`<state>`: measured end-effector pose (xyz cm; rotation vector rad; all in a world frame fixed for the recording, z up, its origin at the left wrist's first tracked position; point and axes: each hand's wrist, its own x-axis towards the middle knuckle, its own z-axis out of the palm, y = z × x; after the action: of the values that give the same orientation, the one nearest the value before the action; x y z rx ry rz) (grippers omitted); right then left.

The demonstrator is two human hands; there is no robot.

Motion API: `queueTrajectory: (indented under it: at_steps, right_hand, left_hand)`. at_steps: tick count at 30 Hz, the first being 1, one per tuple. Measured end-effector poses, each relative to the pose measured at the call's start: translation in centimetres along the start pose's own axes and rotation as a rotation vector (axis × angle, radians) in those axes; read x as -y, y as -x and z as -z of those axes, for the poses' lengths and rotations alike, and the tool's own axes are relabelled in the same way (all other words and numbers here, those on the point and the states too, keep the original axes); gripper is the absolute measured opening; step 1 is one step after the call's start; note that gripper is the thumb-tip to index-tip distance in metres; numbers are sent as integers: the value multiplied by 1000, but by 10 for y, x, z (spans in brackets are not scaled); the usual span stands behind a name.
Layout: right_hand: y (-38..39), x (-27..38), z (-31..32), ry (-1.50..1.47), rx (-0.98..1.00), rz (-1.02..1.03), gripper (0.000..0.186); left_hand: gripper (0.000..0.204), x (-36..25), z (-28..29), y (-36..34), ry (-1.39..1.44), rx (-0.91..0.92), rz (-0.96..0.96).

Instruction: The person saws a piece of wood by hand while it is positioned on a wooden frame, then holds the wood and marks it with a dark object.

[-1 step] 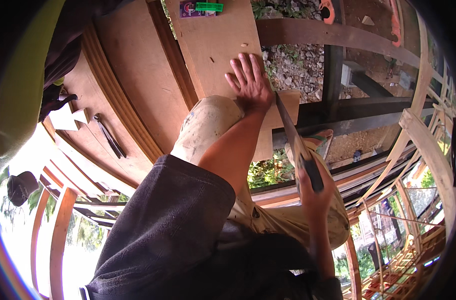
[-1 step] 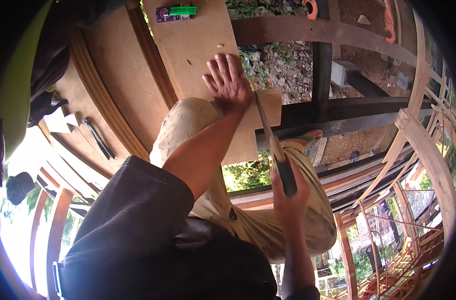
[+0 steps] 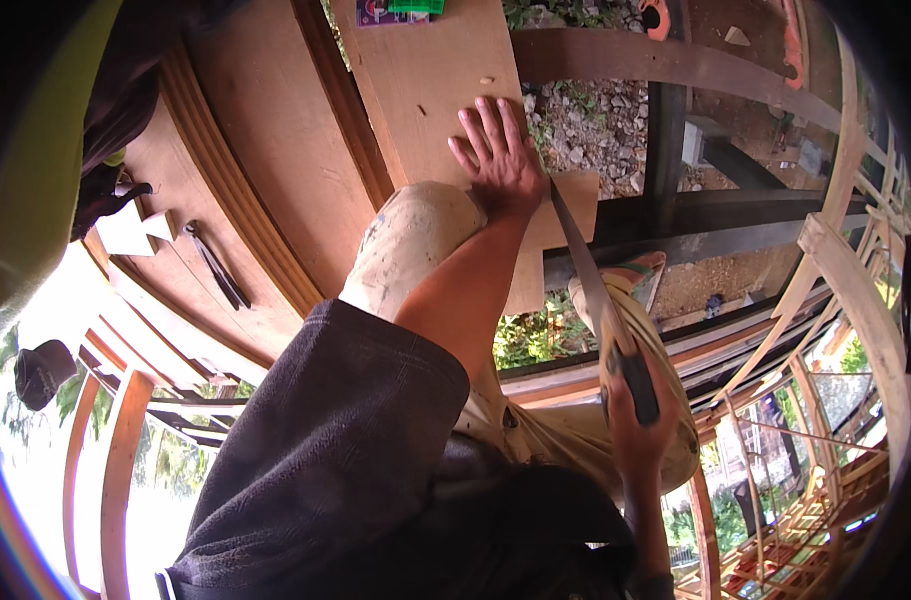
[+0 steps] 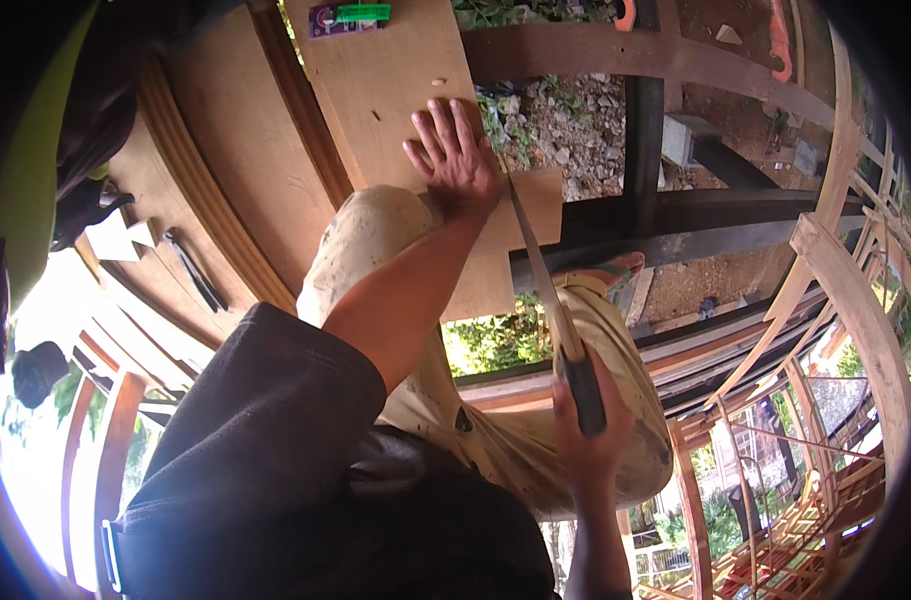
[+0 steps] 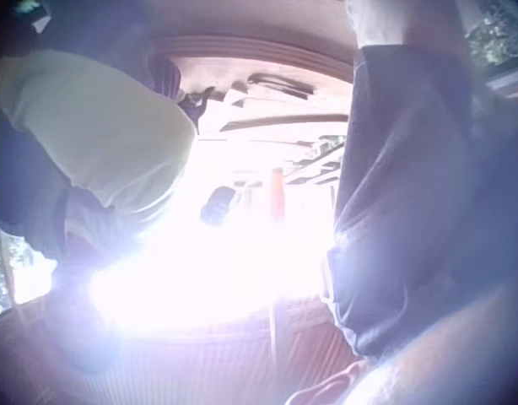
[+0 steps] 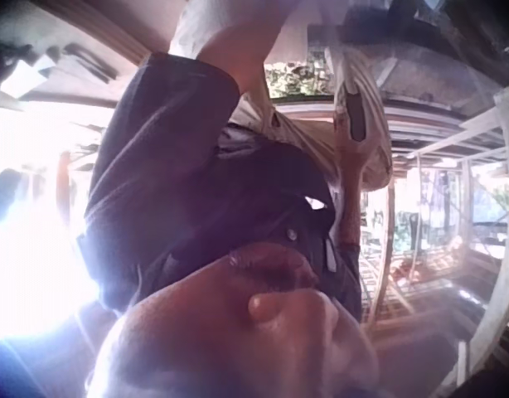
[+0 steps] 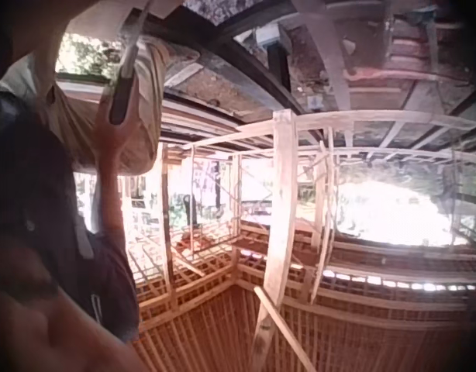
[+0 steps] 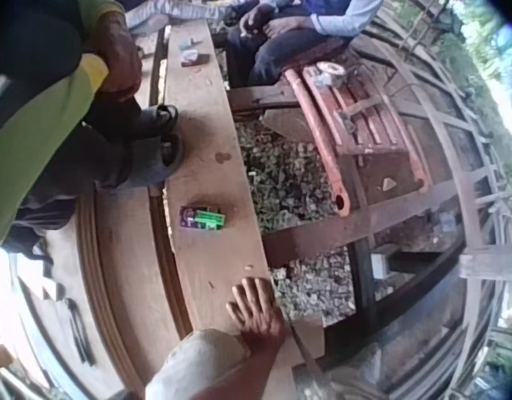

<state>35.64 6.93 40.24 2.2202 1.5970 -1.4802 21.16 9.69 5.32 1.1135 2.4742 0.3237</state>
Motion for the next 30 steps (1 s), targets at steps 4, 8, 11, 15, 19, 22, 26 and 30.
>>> queueTrajectory:
  at_steps: [4,8,11,15,19,22,26,30]
  right_hand:
    - [30,-1,30,-3,-37,74,51]
    - [-134,-19,-50,-23,40,98,23]
    - [-167,-7,-65,51,111,5,25]
    - [-56,15,-11,-14,106,-13,44]
    - [37,33,54,24,69,-162,50]
    - [-45,-24,-6,-15,69,130,44]
    - [-164,-9,-58,25,141,-49,29]
    - [-93,-1,-41,-74,30,100,32]
  left_hand:
    - [77,-18,-7,1,-6,41,-35]
    - [78,-25,-2,-3,4,43,-28]
    - [77,-25,-2,4,15,62,-54]
    - [77,-6,-6,-1,-57,-4,-8]
    - [79,-7,2,-8,-12,41,-34]
    - [78,-13,-5,2,-48,47,-27]
    - [76,-28,-2,5,-7,73,-57]
    - [76,-13,-8,0,-54,26,-37]
